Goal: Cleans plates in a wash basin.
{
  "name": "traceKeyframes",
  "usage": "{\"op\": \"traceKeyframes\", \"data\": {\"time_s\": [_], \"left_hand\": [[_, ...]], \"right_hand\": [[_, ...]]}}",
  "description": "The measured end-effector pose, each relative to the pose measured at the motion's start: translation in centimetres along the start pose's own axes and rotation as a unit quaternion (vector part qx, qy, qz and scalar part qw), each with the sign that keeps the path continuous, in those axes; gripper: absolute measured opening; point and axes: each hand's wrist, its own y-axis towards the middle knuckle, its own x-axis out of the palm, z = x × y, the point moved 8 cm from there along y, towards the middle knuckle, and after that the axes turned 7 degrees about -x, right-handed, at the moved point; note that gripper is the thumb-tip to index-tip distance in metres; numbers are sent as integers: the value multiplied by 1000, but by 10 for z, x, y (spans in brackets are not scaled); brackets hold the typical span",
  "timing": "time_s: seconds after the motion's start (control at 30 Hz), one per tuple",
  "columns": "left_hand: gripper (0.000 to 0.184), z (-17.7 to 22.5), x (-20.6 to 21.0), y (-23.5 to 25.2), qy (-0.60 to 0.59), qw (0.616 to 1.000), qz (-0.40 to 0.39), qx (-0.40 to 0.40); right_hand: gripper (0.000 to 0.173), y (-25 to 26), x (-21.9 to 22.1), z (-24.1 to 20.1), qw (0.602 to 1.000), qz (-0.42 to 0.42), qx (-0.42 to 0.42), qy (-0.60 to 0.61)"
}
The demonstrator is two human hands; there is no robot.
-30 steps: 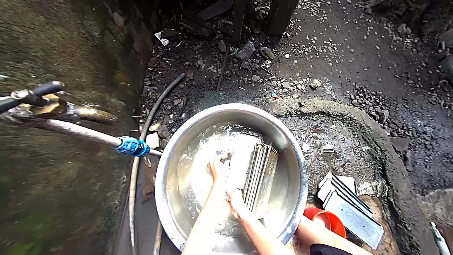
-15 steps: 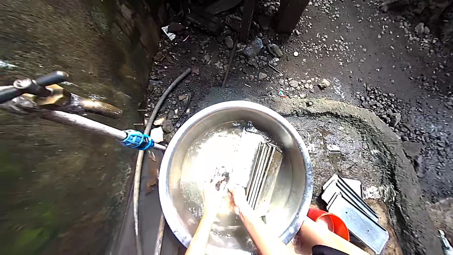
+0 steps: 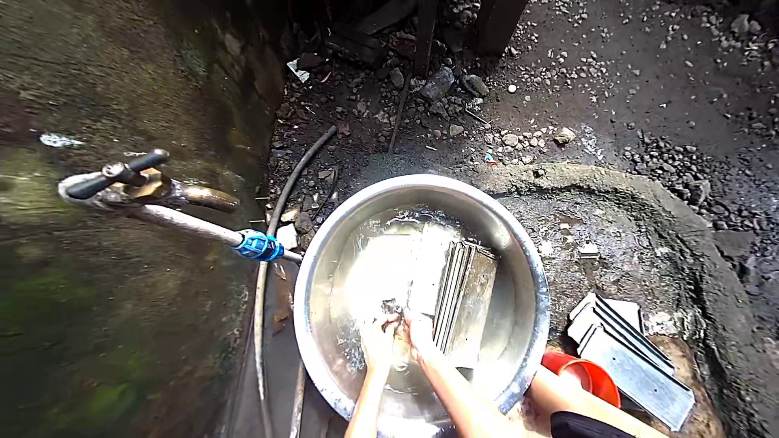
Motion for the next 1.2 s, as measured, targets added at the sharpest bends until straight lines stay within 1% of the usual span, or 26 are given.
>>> {"op": "traceKeyframes", "data": {"time_s": [0.1,0.17,0.2,0.27,0.33,0.37,0.43,0.5,0.57,0.6,0.67,0.73,0.77,0.83,0.9,0.97,1.03,1.1,1.13,1.2], "left_hand": [[33,4,-9,37,71,995,-39,-55],[24,12,-16,53,84,996,-5,-32],[22,13,-16,51,84,996,4,-23],[23,7,-7,26,73,997,-17,-34],[21,0,2,-1,60,997,-25,-30],[20,-3,5,-6,53,998,-29,-28],[22,-4,4,6,54,996,-53,-35],[26,8,-8,30,62,996,-40,-54],[24,12,-14,41,54,995,-13,-78],[23,12,-10,38,35,996,-5,-78],[24,8,2,11,21,996,1,-82],[27,-6,8,-13,26,992,-4,-123],[25,-12,8,-16,17,992,3,-126],[26,-10,1,1,12,992,4,-122],[26,-4,-14,24,10,992,27,-124],[24,-2,-19,37,6,990,54,-132],[23,-3,-10,22,-18,989,67,-131],[20,-3,-4,1,-15,993,60,-97],[20,-3,-3,-5,-7,995,50,-83],[23,-11,-9,2,13,996,29,-88]], "right_hand": [[20,1,1,3,1000,-4,24,12],[19,0,-2,5,999,0,31,7],[18,0,-4,5,999,0,33,1],[17,-1,-4,4,999,6,31,-17],[23,-1,-4,3,999,-1,36,-8],[25,-1,-3,4,999,-3,42,4],[23,0,-1,6,998,-4,59,25],[16,0,0,2,997,11,76,30],[13,-2,0,3,996,10,84,30],[13,1,-2,4,996,18,81,24],[19,5,-5,6,997,17,80,9],[23,6,-2,9,997,1,71,11],[21,6,-1,10,997,6,70,18],[19,6,1,6,996,11,77,37],[21,4,2,5,995,20,84,45],[17,6,0,4,997,45,60,14],[26,4,0,2,997,42,60,-2],[23,0,2,-3,997,46,62,-8],[18,-3,2,-3,997,50,60,-9],[13,-5,3,1,996,62,63,6]]}}
